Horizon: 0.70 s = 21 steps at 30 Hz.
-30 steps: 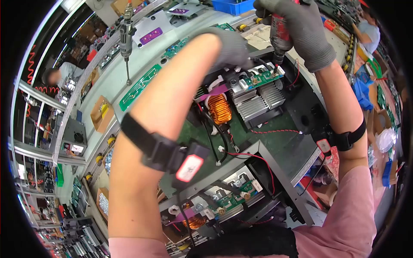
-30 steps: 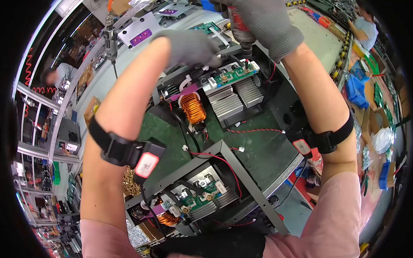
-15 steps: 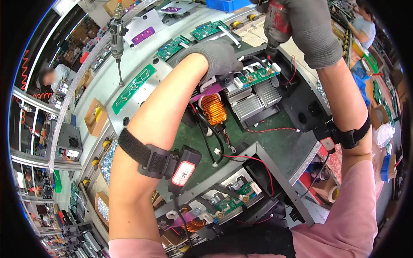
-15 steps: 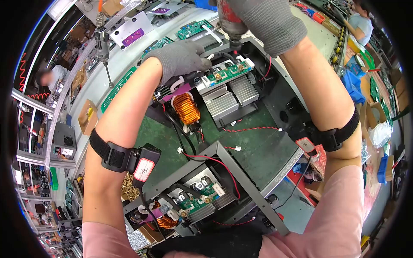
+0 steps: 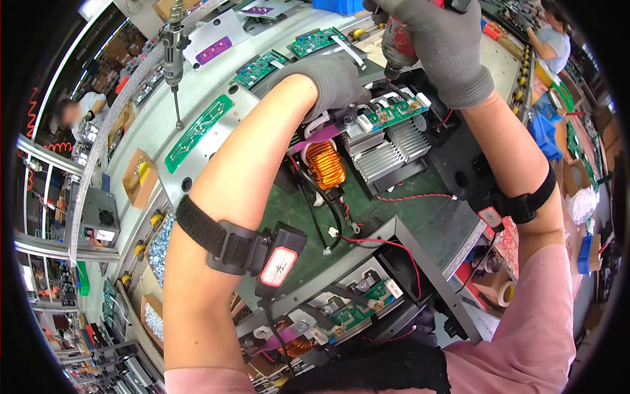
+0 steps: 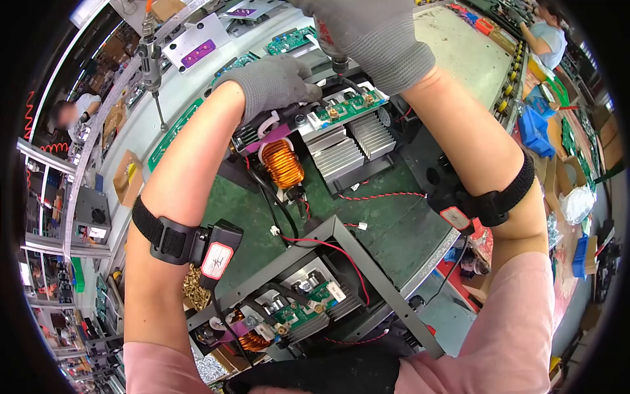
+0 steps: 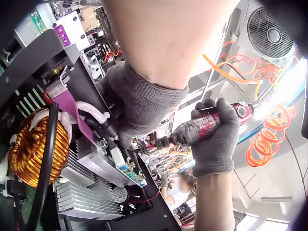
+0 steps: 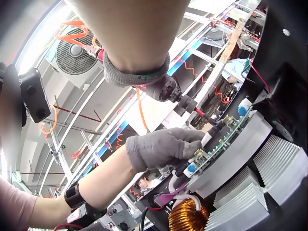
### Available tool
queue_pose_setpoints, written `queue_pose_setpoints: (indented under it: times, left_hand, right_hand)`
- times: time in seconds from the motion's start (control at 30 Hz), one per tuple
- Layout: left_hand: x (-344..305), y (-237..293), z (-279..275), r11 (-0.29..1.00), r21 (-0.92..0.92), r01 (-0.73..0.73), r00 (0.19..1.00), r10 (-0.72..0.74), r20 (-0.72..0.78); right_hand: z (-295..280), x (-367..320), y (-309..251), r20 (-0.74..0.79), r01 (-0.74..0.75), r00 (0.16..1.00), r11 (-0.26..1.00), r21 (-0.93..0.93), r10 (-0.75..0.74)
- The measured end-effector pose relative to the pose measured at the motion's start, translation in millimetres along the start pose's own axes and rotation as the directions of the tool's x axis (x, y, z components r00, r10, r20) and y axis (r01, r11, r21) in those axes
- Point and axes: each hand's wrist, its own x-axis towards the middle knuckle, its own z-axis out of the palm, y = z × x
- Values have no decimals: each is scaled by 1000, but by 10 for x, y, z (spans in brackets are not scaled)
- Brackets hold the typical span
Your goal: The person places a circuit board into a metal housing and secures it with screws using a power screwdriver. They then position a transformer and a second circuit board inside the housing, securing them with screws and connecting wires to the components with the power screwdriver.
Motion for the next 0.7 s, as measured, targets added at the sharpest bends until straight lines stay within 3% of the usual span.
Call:
queue_pose_setpoints:
  times: [0.1, 0.2, 0.23, 0.3, 0.4, 0.53, 0.63, 0.7]
  left_hand:
    - [22, -23, 4, 1000, -1, -20, 1000, 20, 2]
    - [38, -27, 16, 999, 25, -29, 1000, 30, -1]
    - [33, -26, 9, 999, 24, -30, 1000, 30, 0]
    - [26, -15, 11, 1000, 7, -21, 1000, 21, 9]
    - [35, -6, 18, 999, 35, -29, 999, 30, -18]
    - [56, 15, 42, 999, 32, -29, 1000, 29, -8]
    - [49, -4, 103, 998, 61, -8, 997, 12, -73]
    - [-71, -60, 64, 993, -63, -102, 991, 95, -99]
  right_hand:
    - [71, 17, 34, -50, 121, 991, 988, -91, -126]
    - [65, 24, 31, -56, 231, 971, 971, -61, -234]
    - [71, 22, -4, -56, 229, 971, 971, -61, -233]
    - [83, -11, -93, -91, -66, 994, 992, -105, 57]
    - [47, 4, -15, -48, 60, 997, 996, -67, -63]
    - [22, 28, 44, -68, -5, 998, 990, -142, -4]
    - [1, 25, 172, -18, 83, 996, 976, -202, -89]
    - [27, 10, 216, -48, 25, 999, 998, -51, -27]
